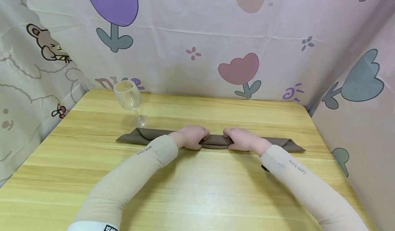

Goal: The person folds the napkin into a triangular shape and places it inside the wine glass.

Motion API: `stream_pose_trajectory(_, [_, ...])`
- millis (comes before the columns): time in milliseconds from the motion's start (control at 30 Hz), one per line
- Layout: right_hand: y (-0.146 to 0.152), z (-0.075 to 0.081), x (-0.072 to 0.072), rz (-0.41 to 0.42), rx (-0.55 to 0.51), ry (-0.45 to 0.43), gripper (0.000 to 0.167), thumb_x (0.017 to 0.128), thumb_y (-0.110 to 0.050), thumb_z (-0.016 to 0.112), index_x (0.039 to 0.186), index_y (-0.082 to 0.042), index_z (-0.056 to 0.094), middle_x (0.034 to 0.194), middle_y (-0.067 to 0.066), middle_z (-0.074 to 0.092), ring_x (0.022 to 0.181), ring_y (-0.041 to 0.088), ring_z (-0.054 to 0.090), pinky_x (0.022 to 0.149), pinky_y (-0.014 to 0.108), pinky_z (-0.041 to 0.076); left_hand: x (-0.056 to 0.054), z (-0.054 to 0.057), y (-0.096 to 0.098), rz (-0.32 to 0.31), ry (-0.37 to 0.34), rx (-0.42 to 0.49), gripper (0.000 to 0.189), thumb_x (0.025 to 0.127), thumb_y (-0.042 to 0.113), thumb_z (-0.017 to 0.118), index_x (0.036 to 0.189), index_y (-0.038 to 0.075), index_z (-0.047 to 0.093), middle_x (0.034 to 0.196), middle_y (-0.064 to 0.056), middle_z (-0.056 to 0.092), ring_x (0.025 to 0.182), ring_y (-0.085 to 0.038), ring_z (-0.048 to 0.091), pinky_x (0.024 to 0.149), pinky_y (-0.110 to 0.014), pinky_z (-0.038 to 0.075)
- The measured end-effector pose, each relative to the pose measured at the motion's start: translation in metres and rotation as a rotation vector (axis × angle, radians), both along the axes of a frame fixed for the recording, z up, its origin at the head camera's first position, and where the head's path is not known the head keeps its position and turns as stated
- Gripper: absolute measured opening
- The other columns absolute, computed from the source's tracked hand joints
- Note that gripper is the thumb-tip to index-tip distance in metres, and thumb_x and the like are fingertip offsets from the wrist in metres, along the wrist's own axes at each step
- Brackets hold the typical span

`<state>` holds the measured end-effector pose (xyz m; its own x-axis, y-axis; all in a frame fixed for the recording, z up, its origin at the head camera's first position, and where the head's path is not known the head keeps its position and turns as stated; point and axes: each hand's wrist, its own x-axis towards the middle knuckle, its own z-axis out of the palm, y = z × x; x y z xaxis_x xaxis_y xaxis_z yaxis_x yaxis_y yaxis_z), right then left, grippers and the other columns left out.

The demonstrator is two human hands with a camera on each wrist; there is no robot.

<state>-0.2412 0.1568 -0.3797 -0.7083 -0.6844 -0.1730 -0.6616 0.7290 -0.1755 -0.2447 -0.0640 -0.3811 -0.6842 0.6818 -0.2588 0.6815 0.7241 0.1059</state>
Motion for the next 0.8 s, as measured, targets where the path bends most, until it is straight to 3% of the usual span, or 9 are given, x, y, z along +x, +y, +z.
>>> stream_pose_trajectory(100, [-0.007, 0.002, 0.01, -0.009, 0.043, 0.124, 0.027, 0.081, -0.022, 0.072, 0.098, -0.008, 0.057, 0.088, 0.004, 0.058, 0.074, 0.015, 0.053, 0.063, 0.032, 0.048, 0.003, 0.004, 0.001, 0.01, -0.027, -0.01, 0.012, 0.086, 0.02, 0.062, 0.085, 0.015, 0.052, 0.081, 0.003, 0.049, 0.073, -0.013, 0.046, 0.069, -0.028, 0.041])
stream_pose_trajectory(200, [-0.014, 0.002, 0.022, -0.009, 0.045, 0.155, 0.05, 0.086, -0.037, 0.065, 0.119, 0.0, 0.056, 0.114, 0.016, 0.058, 0.101, 0.027, 0.058, 0.083, 0.041, 0.051, 0.004, 0.006, 0.001, 0.002, -0.022, -0.003, 0.008, 0.09, 0.02, 0.058, 0.086, 0.013, 0.057, 0.082, 0.002, 0.055, 0.074, -0.012, 0.048, 0.072, -0.029, 0.044])
stream_pose_trajectory(267, [-0.018, 0.0, 0.029, -0.007, 0.052, 0.092, 0.069, 0.089, -0.046, 0.057, 0.136, 0.003, 0.043, 0.138, 0.023, 0.044, 0.126, 0.035, 0.044, 0.102, 0.047, 0.04, 0.005, 0.006, 0.001, -0.005, -0.01, 0.007, 0.011, 0.093, 0.018, 0.055, 0.086, 0.012, 0.059, 0.083, 0.001, 0.059, 0.075, -0.012, 0.051, 0.075, -0.03, 0.047])
stream_pose_trajectory(333, [-0.021, -0.003, 0.035, -0.018, 0.079, -0.013, 0.08, 0.092, -0.051, 0.049, 0.145, 0.003, 0.026, 0.15, 0.025, 0.024, 0.139, 0.039, 0.024, 0.112, 0.05, 0.024, 0.004, 0.005, 0.001, 0.001, -0.003, 0.023, 0.014, 0.094, 0.017, 0.052, 0.086, 0.011, 0.061, 0.084, -0.001, 0.062, 0.077, -0.013, 0.054, 0.079, -0.031, 0.048])
stream_pose_trajectory(467, [-0.024, -0.01, 0.042, -0.057, 0.155, -0.112, 0.089, 0.091, -0.059, 0.041, 0.149, -0.001, 0.009, 0.156, 0.02, 0.006, 0.144, 0.034, 0.007, 0.115, 0.05, 0.015, 0.003, 0.002, -0.001, 0.076, -0.035, 0.059, 0.008, 0.093, 0.016, 0.056, 0.097, 0.009, 0.057, 0.091, -0.004, 0.063, 0.083, -0.016, 0.058, 0.081, -0.032, 0.049])
stream_pose_trajectory(600, [-0.022, -0.011, 0.043, -0.067, 0.157, -0.137, 0.089, 0.092, -0.06, 0.039, 0.149, -0.001, 0.006, 0.156, 0.019, 0.002, 0.145, 0.033, 0.003, 0.116, 0.048, 0.012, 0.001, 0.002, -0.001, 0.162, -0.088, 0.082, 0.025, 0.091, 0.018, 0.061, 0.111, 0.005, 0.053, 0.101, -0.008, 0.063, 0.092, -0.02, 0.06, 0.086, -0.034, 0.049])
stream_pose_trajectory(800, [-0.012, -0.006, 0.044, -0.091, 0.128, -0.229, 0.085, 0.095, -0.054, 0.039, 0.148, 0.003, 0.005, 0.155, 0.023, -0.001, 0.144, 0.036, 0.0, 0.117, 0.048, 0.009, 0.001, 0.003, -0.002, 0.192, -0.099, 0.034, 0.023, 0.091, 0.021, 0.061, 0.108, 0.005, 0.059, 0.104, -0.007, 0.062, 0.095, -0.02, 0.058, 0.087, -0.037, 0.048])
